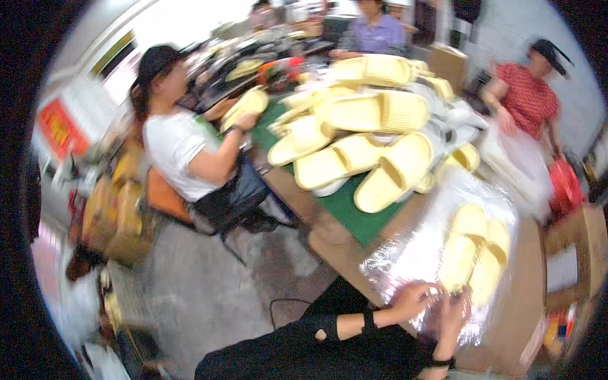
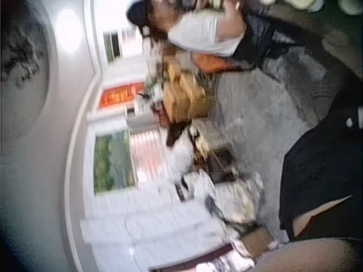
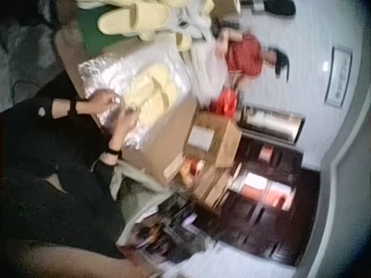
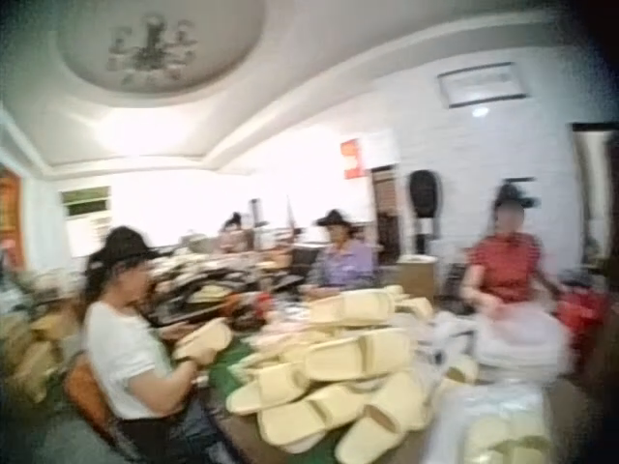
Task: Packing slippers into plastic bags and then into a larger sack in a manufacturing setting.
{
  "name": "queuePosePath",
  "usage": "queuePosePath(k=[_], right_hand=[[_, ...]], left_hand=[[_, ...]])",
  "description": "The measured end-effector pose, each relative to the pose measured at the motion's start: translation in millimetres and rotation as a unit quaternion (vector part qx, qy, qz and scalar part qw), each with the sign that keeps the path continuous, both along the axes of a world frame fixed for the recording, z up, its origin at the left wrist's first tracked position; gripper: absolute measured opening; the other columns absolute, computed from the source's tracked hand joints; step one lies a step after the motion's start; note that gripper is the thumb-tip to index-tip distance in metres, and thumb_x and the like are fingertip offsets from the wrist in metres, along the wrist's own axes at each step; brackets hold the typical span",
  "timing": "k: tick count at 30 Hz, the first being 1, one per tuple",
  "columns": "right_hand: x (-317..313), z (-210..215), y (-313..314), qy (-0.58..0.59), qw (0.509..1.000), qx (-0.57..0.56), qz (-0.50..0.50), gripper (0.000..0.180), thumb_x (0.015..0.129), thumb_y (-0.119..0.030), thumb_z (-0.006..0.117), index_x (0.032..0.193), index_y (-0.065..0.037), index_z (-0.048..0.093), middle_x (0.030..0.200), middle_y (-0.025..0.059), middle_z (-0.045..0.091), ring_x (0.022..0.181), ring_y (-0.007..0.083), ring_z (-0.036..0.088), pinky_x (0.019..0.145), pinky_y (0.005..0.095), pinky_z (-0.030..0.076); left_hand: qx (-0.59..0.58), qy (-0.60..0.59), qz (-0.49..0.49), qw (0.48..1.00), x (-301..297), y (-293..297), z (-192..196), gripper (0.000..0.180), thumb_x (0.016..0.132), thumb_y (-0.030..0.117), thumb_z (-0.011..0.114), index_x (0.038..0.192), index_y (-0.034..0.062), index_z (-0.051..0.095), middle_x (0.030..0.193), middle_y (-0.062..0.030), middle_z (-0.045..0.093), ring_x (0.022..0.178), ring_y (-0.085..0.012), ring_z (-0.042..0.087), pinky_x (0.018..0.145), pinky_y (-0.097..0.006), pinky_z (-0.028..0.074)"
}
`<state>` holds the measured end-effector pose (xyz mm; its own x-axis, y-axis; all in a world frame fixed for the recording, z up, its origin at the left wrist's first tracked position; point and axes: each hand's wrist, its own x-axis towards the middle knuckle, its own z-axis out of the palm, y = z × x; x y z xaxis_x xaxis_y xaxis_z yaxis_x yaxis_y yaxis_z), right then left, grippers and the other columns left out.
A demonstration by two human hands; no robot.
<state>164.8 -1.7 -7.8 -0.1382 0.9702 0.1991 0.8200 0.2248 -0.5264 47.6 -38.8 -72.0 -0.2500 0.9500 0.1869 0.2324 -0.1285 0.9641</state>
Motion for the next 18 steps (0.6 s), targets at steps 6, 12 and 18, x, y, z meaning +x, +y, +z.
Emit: queuePosePath(k=[6,12,18], right_hand=[[18,8,-10,0.055,0.995,0.048,0.069,0.030,0.080,-0.018,0.065,0.104,0.000,0.059,0.089,0.0181,0.063,0.084,0.0326,0.060,0.074,0.0403,0.048],[23,53,-46,0.323,0.805,-0.457,0.195,0.031,0.093,-0.028,0.054,0.097,0.002,0.061,0.089,0.0099,0.064,0.078,0.0132,0.060,0.069,0.0284,0.048],[23,10,-50,0.615,0.690,-0.341,0.170,0.048,0.097,-0.043,0.039,0.125,-0.004,0.041,0.112,0.0123,0.057,0.102,0.0203,0.057,0.084,0.0354,0.049]], left_hand=[[-0.092,-0.160,-0.073,0.980,-6,15,40,0.028,0.086,0.004,0.055,0.114,0.0069,0.058,0.079,-0.0041,0.061,0.059,-0.0063,0.049,0.052,-0.022,0.041],[-0.098,-0.314,-0.048,0.943,-22,12,86,0.022,0.093,0.011,0.053,0.112,0.0004,0.052,0.073,-0.0012,0.054,0.053,-0.0034,0.046,0.043,-0.019,0.036],[-0.115,-0.324,-0.140,0.929,-4,-6,113,0.023,0.092,0.007,0.054,0.114,0.0001,0.052,0.082,-0.0042,0.061,0.057,-0.0036,0.049,0.048,-0.017,0.038]])
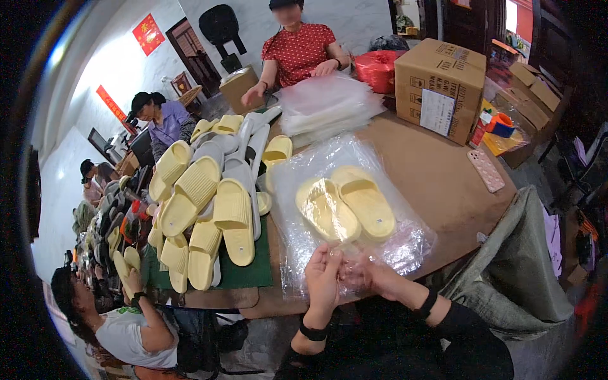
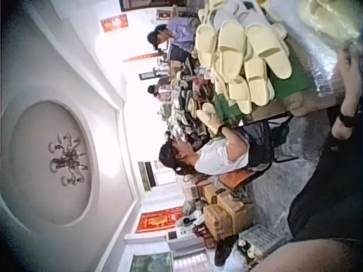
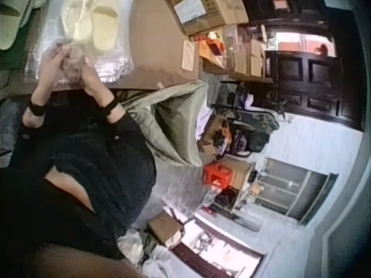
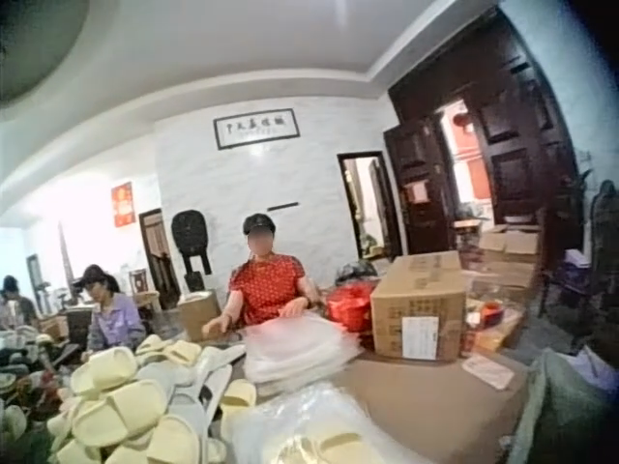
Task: Packing slippers into plastic bags and then into a larger sack in a manufacturing setting.
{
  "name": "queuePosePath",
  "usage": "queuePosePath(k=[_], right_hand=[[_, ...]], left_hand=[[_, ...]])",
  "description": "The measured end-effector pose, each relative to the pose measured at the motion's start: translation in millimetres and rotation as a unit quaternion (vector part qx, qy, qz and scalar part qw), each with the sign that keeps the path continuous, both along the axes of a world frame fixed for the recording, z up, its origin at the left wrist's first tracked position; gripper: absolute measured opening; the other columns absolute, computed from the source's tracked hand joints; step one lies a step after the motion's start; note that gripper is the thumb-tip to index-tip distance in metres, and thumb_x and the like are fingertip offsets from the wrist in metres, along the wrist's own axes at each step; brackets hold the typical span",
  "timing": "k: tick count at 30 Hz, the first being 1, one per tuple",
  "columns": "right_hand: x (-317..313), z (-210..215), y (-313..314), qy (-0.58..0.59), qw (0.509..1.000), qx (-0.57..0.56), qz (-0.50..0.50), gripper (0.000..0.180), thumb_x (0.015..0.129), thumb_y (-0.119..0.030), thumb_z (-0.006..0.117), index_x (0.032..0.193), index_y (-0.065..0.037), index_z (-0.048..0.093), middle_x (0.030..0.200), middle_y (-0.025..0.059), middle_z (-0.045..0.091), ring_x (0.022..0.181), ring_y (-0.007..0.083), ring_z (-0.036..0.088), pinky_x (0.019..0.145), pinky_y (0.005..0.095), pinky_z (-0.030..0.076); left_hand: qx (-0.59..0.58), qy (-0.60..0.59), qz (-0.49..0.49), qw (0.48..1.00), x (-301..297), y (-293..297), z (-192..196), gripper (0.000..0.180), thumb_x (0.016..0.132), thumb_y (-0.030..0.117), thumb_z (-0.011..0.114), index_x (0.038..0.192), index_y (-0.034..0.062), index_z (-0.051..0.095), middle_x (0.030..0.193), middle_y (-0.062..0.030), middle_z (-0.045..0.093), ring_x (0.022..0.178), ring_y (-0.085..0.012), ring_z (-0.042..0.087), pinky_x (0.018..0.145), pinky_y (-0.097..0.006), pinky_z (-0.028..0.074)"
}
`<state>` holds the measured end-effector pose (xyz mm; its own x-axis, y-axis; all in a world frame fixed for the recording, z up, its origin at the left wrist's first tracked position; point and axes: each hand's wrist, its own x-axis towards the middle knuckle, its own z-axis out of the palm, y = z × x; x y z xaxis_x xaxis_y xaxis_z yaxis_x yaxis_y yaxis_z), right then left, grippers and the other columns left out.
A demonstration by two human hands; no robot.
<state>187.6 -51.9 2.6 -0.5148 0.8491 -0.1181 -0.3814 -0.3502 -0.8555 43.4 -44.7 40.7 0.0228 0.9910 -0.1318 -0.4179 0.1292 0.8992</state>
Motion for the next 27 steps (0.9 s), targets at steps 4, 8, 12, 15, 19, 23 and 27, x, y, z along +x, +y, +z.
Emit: queuePosePath(k=[4,8,12,15,19,23,27], right_hand=[[-9,33,20,0.143,0.971,-0.169,-0.092,0.056,0.094,-0.051,0.039,0.125,-0.004,0.039,0.106,0.0116,0.058,0.092,0.0226,0.061,0.076,0.0354,0.054],[-8,9,35,0.063,0.961,-0.235,-0.135,0.037,0.093,-0.027,0.050,0.119,-0.001,0.047,0.102,0.0116,0.060,0.086,0.0217,0.063,0.066,0.0325,0.055],[9,-5,42,-0.020,0.967,-0.125,-0.221,0.032,0.089,-0.009,0.053,0.119,0.000,0.048,0.101,0.0137,0.059,0.086,0.0249,0.062,0.070,0.0331,0.054],[20,8,49,-0.006,0.933,-0.041,-0.357,0.034,0.086,-0.003,0.055,0.119,0.001,0.047,0.104,0.0140,0.058,0.089,0.0269,0.062,0.073,0.0341,0.054],[85,14,79,-0.060,0.924,-0.044,-0.375,0.036,0.085,-0.007,0.058,0.119,0.000,0.047,0.113,0.0148,0.053,0.096,0.0271,0.059,0.080,0.0330,0.053],[122,36,92,0.008,0.897,0.036,-0.440,0.037,0.087,-0.014,0.059,0.118,0.001,0.047,0.116,0.0146,0.052,0.104,0.0271,0.056,0.088,0.0337,0.051],[120,33,98,0.135,0.890,-0.070,-0.430,0.040,0.096,-0.024,0.045,0.127,0.001,0.041,0.124,0.0154,0.048,0.112,0.0269,0.049,0.098,0.0345,0.047]], left_hand=[[0.015,0.079,-0.095,0.992,-3,-15,5,0.024,0.090,0.008,0.058,0.113,0.0016,0.054,0.075,-0.0004,0.060,0.054,-0.0034,0.049,0.046,-0.017,0.038],[0.167,0.137,-0.102,0.971,10,-21,-18,0.026,0.090,0.010,0.057,0.115,0.0035,0.054,0.075,0.0023,0.059,0.055,-0.0017,0.048,0.047,-0.018,0.038],[0.034,0.168,-0.257,0.951,-13,-23,10,0.034,0.090,0.011,0.057,0.123,0.0087,0.051,0.085,-0.0005,0.057,0.063,-0.0015,0.049,0.054,-0.018,0.041],[0.132,0.143,-0.190,0.962,-29,-23,-11,0.040,0.089,0.008,0.056,0.128,0.0088,0.047,0.098,-0.0032,0.056,0.065,-0.0018,0.050,0.057,-0.019,0.042],[0.138,0.293,-0.129,0.937,-79,-3,-8,0.039,0.088,0.006,0.055,0.127,0.0030,0.047,0.108,-0.0071,0.058,0.070,-0.0064,0.055,0.058,-0.021,0.046],[0.070,0.189,0.065,0.977,-124,18,19,0.035,0.089,0.005,0.053,0.123,0.0000,0.049,0.109,-0.0091,0.058,0.074,-0.0097,0.057,0.062,-0.023,0.047],[0.104,0.195,0.195,0.956,-166,48,36,0.041,0.085,0.001,0.055,0.124,-0.0018,0.046,0.112,-0.0086,0.055,0.084,-0.0120,0.056,0.073,-0.023,0.047]])
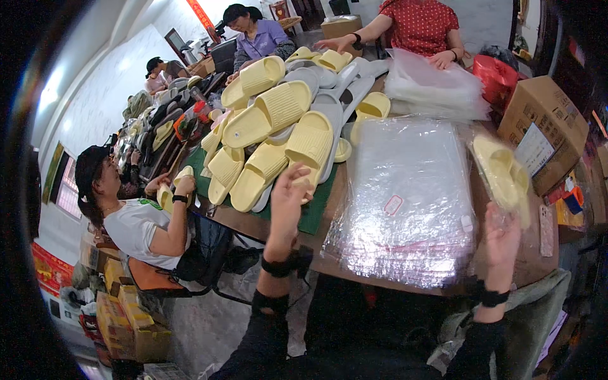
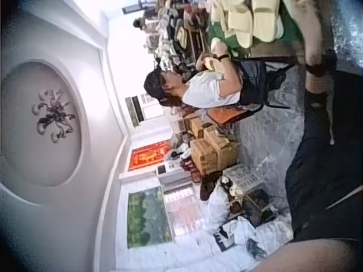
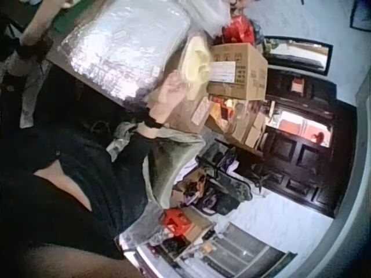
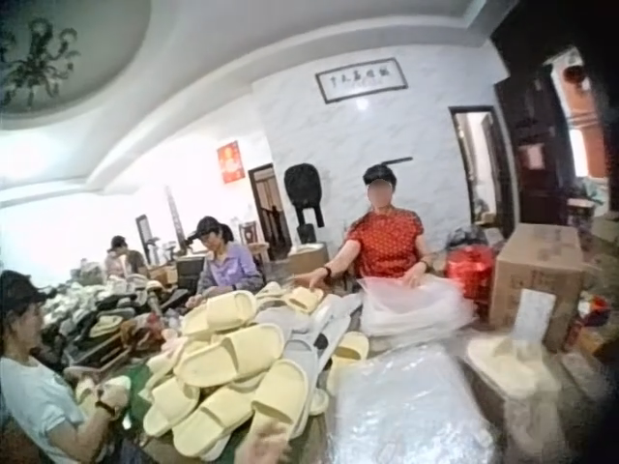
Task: Packing slippers into plastic bags and then into a larger sack in a manufacturing setting.
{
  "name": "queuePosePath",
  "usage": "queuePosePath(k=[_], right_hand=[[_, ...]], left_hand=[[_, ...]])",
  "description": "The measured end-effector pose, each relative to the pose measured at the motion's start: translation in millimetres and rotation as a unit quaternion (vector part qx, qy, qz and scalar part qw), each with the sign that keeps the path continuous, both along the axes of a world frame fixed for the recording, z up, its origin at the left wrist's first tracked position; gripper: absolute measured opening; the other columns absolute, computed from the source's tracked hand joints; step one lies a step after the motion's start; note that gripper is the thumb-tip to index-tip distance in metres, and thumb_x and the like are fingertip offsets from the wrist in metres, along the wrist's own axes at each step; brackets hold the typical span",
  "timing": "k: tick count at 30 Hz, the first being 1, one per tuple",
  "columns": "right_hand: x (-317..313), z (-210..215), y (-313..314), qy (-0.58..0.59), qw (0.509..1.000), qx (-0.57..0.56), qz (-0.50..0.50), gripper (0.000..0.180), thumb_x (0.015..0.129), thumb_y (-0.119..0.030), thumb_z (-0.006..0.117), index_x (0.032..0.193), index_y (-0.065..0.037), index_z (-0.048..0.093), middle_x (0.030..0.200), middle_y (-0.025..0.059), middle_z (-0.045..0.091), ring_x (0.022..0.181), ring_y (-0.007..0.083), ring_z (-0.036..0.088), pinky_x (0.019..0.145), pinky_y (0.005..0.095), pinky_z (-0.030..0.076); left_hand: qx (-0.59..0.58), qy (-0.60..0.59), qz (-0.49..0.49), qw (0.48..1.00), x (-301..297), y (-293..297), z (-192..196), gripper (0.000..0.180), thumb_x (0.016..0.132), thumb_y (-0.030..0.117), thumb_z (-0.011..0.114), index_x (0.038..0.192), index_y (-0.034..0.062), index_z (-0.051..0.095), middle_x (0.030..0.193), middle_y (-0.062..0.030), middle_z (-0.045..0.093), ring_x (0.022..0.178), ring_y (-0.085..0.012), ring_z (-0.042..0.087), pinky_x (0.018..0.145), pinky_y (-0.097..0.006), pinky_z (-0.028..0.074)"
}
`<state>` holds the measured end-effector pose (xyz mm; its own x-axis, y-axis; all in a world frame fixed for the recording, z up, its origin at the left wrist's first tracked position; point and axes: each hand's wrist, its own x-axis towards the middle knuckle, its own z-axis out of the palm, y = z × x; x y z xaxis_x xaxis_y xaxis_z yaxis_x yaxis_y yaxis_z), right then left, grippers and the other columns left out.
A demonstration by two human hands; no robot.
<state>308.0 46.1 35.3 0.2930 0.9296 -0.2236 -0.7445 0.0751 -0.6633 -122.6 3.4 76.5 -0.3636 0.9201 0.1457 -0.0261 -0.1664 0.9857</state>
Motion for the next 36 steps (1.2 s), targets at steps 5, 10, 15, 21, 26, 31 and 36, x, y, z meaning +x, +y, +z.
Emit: queuePosePath(k=[5,10,15,21,26,31,36], right_hand=[[-81,-35,-64,-0.261,0.951,0.022,0.163,0.047,0.092,-0.021,0.052,0.133,-0.003,0.038,0.131,0.0164,0.044,0.123,0.0294,0.043,0.101,0.0389,0.037],[-137,-29,-85,-0.811,0.525,0.197,0.168,0.051,0.083,-0.022,0.061,0.128,-0.006,0.046,0.131,0.0191,0.045,0.127,0.0355,0.036,0.105,0.0482,0.027],[-141,-43,-92,-0.843,0.437,0.230,0.212,0.053,0.079,-0.023,0.065,0.127,-0.008,0.047,0.130,0.0170,0.046,0.124,0.0360,0.038,0.103,0.0492,0.029],[-143,-47,-96,-0.842,0.435,0.231,0.219,0.060,0.076,-0.023,0.068,0.129,-0.009,0.044,0.126,0.0154,0.047,0.122,0.0346,0.040,0.101,0.0475,0.031],[-141,-56,-91,-0.854,0.408,0.222,0.235,0.065,0.074,-0.026,0.069,0.131,-0.010,0.043,0.130,0.0149,0.044,0.123,0.0348,0.038,0.101,0.0462,0.032],[-143,-58,-91,-0.861,0.401,0.210,0.233,0.064,0.076,-0.029,0.067,0.132,-0.011,0.042,0.133,0.0159,0.043,0.126,0.0346,0.037,0.103,0.0468,0.030],[-143,-39,-94,-0.814,0.465,0.242,0.251,0.053,0.079,-0.027,0.066,0.124,-0.005,0.049,0.128,0.0176,0.048,0.120,0.0363,0.043,0.101,0.0469,0.032]], left_hand=[[0.041,0.264,0.167,0.949,-64,65,20,0.057,0.080,0.004,0.062,0.132,0.0013,0.039,0.118,-0.0133,0.051,0.107,-0.0220,0.051,0.090,-0.032,0.042],[0.127,0.315,0.119,0.933,-107,131,21,0.064,0.080,0.006,0.062,0.137,0.0040,0.034,0.130,-0.0183,0.045,0.110,-0.0266,0.049,0.094,-0.036,0.040],[0.082,0.297,0.098,0.946,-102,145,20,0.033,0.081,0.005,0.058,0.114,0.0040,0.061,0.109,-0.0106,0.064,0.094,-0.0168,0.060,0.081,-0.026,0.044],[0.187,0.261,0.146,0.936,-26,118,55,0.019,0.084,0.008,0.060,0.102,0.0043,0.067,0.084,-0.0047,0.065,0.063,-0.0088,0.049,0.060,-0.024,0.041],[0.241,0.203,0.065,0.947,64,86,89,0.019,0.088,0.007,0.058,0.105,0.0019,0.066,0.090,0.0013,0.062,0.069,-0.0034,0.047,0.063,-0.018,0.040],[0.100,0.261,-0.202,0.939,121,85,49,0.040,0.084,0.012,0.063,0.122,0.0021,0.055,0.098,-0.0061,0.061,0.081,-0.0087,0.053,0.072,-0.022,0.043],[0.089,0.316,-0.376,0.867,140,63,-9,0.055,0.081,0.015,0.062,0.131,0.0029,0.042,0.134,-0.0180,0.044,0.124,-0.0353,0.042,0.102,-0.039,0.036]])
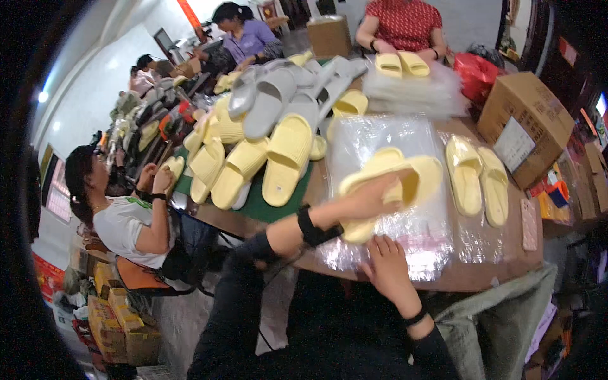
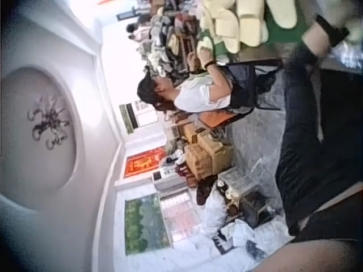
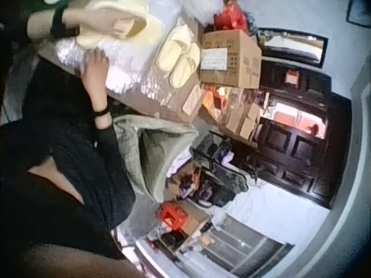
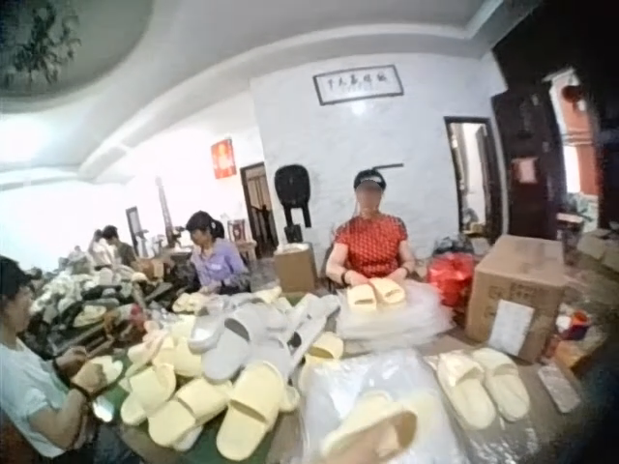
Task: Packing slippers into plastic bags and then into a larger sack in a manufacturing setting.
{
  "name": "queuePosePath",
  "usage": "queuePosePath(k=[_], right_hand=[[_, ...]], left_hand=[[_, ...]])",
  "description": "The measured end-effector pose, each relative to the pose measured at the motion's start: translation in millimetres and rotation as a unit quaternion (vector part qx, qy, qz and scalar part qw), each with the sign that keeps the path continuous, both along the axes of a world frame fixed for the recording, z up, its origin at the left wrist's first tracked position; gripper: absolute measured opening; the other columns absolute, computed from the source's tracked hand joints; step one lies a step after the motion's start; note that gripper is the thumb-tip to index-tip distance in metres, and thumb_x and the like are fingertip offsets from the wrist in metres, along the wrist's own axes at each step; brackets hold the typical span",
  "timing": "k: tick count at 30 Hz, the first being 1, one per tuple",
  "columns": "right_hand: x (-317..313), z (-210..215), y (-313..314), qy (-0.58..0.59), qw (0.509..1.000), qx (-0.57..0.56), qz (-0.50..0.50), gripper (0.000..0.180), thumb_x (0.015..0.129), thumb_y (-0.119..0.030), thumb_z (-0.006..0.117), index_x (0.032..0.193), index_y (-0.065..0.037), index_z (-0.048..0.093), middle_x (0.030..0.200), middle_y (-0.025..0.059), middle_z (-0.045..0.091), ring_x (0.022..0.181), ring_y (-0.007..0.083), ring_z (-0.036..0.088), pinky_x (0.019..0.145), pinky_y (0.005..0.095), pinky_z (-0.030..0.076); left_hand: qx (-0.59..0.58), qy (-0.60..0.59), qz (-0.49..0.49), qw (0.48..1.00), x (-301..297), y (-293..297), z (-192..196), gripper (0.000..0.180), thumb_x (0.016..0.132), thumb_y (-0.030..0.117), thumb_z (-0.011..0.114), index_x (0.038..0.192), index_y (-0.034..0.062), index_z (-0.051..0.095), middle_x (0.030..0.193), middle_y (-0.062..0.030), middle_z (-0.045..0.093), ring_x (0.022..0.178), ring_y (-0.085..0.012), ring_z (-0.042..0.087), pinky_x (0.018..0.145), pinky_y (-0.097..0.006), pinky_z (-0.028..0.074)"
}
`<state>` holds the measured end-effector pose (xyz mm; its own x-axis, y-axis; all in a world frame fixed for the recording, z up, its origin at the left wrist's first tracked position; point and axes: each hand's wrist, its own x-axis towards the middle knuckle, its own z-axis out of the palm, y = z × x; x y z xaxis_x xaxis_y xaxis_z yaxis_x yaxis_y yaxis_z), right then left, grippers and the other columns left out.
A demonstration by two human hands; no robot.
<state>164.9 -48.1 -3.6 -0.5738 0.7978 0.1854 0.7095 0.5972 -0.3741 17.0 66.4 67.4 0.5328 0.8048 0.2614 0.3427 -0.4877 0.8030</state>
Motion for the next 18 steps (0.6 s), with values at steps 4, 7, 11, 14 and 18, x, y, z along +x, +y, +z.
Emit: queuePosePath(k=[4,7,11,14,18], right_hand=[[-12,42,-11,0.226,0.967,-0.120,0.012,0.056,0.078,-0.019,0.069,0.125,0.000,0.046,0.122,0.0195,0.051,0.113,0.0341,0.049,0.098,0.0397,0.037],[-28,61,-18,0.374,0.868,-0.323,0.053,0.063,0.076,-0.018,0.074,0.128,0.001,0.044,0.126,0.0166,0.051,0.119,0.0247,0.047,0.101,0.0360,0.036],[-46,64,-15,0.437,0.795,-0.409,0.095,0.054,0.073,-0.016,0.077,0.118,0.003,0.054,0.118,0.0142,0.059,0.106,0.0196,0.056,0.093,0.0321,0.042],[-47,56,-14,0.377,0.838,-0.371,0.135,0.046,0.072,-0.014,0.078,0.110,0.004,0.059,0.101,0.0101,0.066,0.092,0.0150,0.060,0.083,0.0296,0.047],[-63,54,-25,0.417,0.815,-0.392,0.091,0.040,0.075,-0.015,0.075,0.108,0.002,0.060,0.091,0.0071,0.067,0.084,0.0113,0.060,0.077,0.0270,0.047]], left_hand=[[0.134,0.003,0.052,0.990,19,-31,17,0.049,0.079,0.008,0.060,0.126,0.0049,0.046,0.120,-0.0181,0.050,0.108,-0.0367,0.049,0.093,-0.040,0.040],[0.141,-0.138,0.080,0.977,29,-50,44,0.041,0.083,0.007,0.060,0.122,0.0048,0.048,0.115,-0.0149,0.050,0.107,-0.0283,0.051,0.093,-0.037,0.040],[-0.007,-0.310,0.011,0.951,25,-64,66,0.033,0.089,0.005,0.052,0.122,0.0043,0.045,0.120,-0.0076,0.046,0.106,-0.0143,0.050,0.091,-0.032,0.041],[-0.168,-0.506,-0.009,0.846,13,-69,72,0.030,0.090,0.005,0.050,0.120,0.0045,0.044,0.119,-0.0074,0.047,0.105,-0.0138,0.050,0.091,-0.031,0.041],[-0.148,-0.509,0.007,0.848,-4,-62,64,0.027,0.093,0.004,0.045,0.120,0.0044,0.043,0.117,-0.0059,0.049,0.101,-0.0137,0.052,0.089,-0.030,0.042]])
